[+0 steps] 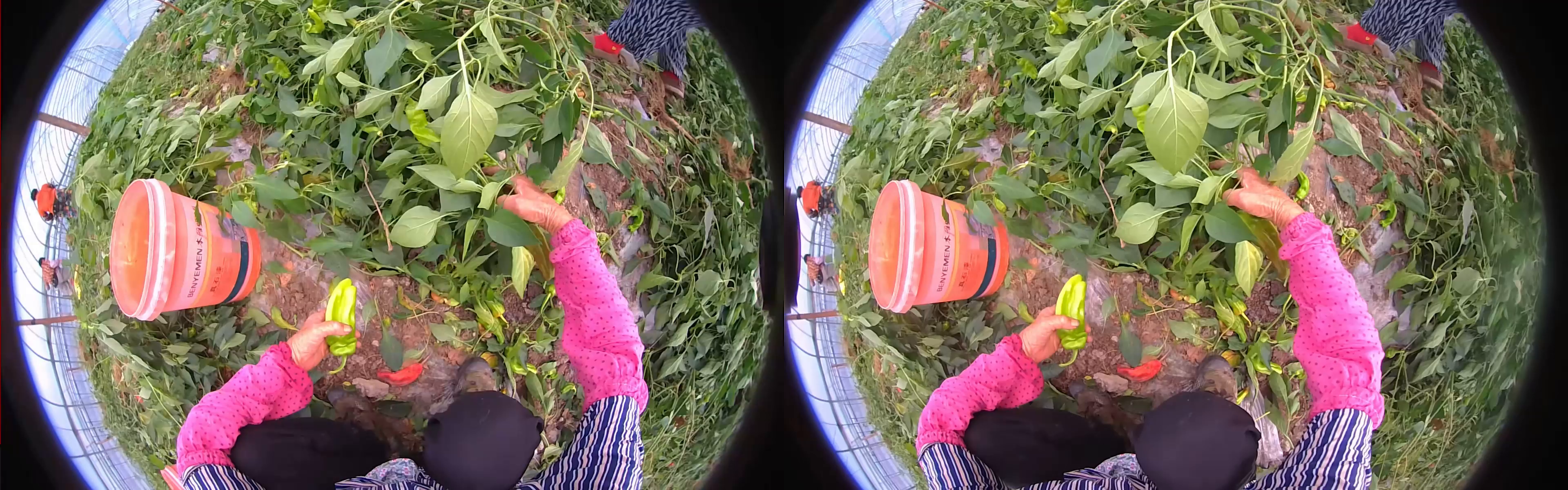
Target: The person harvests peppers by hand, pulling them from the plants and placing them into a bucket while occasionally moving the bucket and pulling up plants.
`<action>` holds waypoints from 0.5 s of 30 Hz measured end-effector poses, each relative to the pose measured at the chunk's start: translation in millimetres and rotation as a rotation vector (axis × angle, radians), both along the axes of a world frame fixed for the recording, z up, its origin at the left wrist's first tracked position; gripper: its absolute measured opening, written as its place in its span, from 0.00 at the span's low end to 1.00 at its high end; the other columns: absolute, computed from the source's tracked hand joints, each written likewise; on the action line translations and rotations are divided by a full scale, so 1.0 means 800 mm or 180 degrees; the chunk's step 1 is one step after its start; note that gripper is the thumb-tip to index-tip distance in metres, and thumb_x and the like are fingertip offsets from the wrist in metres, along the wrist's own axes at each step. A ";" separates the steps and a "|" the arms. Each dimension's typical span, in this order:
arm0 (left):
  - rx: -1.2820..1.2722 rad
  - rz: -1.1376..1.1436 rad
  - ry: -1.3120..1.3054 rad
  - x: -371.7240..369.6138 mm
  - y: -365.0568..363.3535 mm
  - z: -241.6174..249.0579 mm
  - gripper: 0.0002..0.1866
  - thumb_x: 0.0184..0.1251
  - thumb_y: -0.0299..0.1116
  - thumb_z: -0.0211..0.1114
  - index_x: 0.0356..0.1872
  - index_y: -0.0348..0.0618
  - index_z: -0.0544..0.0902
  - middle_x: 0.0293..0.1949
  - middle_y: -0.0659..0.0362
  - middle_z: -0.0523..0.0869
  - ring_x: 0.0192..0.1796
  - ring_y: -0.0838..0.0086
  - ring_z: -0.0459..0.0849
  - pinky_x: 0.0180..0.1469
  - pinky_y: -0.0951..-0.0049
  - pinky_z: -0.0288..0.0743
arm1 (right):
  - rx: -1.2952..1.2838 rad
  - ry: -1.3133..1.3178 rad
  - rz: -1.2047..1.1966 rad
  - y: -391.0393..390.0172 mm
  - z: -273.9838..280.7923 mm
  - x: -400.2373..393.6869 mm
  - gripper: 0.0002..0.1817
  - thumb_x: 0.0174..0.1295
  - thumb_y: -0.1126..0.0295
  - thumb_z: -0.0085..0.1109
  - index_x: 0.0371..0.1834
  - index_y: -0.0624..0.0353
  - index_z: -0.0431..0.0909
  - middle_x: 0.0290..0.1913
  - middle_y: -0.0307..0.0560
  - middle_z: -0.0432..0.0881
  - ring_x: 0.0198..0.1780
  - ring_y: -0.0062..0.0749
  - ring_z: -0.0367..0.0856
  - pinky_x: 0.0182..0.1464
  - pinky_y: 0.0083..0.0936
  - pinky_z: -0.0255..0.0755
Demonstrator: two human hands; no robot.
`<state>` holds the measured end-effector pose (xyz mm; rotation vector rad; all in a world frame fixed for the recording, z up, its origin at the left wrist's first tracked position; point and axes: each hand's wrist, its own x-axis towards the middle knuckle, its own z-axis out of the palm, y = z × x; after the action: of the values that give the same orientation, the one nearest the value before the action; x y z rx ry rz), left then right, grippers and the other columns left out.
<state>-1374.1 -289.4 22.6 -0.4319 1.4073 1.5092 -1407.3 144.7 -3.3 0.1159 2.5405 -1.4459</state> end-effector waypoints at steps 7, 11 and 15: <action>-0.0018 0.0007 -0.0118 -0.002 -0.005 -0.004 0.22 0.54 0.25 0.63 0.51 0.39 0.70 0.40 0.53 0.81 0.43 0.62 0.83 0.46 0.61 0.80 | 0.0333 -0.0012 0.0161 -0.006 0.017 -0.018 0.31 0.50 0.64 0.57 0.61 0.58 0.68 0.53 0.53 0.76 0.56 0.37 0.72 0.62 0.29 0.62; -0.0138 0.0004 -0.0046 0.000 0.004 0.001 0.19 0.55 0.26 0.63 0.49 0.39 0.72 0.38 0.52 0.83 0.42 0.60 0.84 0.46 0.60 0.79 | 0.1306 0.0225 0.0089 -0.024 0.038 -0.023 0.25 0.52 0.53 0.57 0.43 0.67 0.76 0.37 0.64 0.80 0.41 0.56 0.78 0.43 0.40 0.71; -0.0058 -0.0056 -0.0026 0.004 -0.001 -0.006 0.19 0.55 0.26 0.63 0.50 0.40 0.72 0.38 0.52 0.83 0.42 0.60 0.84 0.46 0.60 0.79 | 0.1219 0.0349 -0.0416 -0.021 -0.001 -0.021 0.22 0.55 0.55 0.52 0.29 0.70 0.76 0.29 0.69 0.77 0.35 0.60 0.78 0.39 0.43 0.71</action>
<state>-1371.3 -290.5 17.8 -0.4354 1.4163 1.4800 -1424.3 127.6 -4.3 0.2739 2.9212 -1.0106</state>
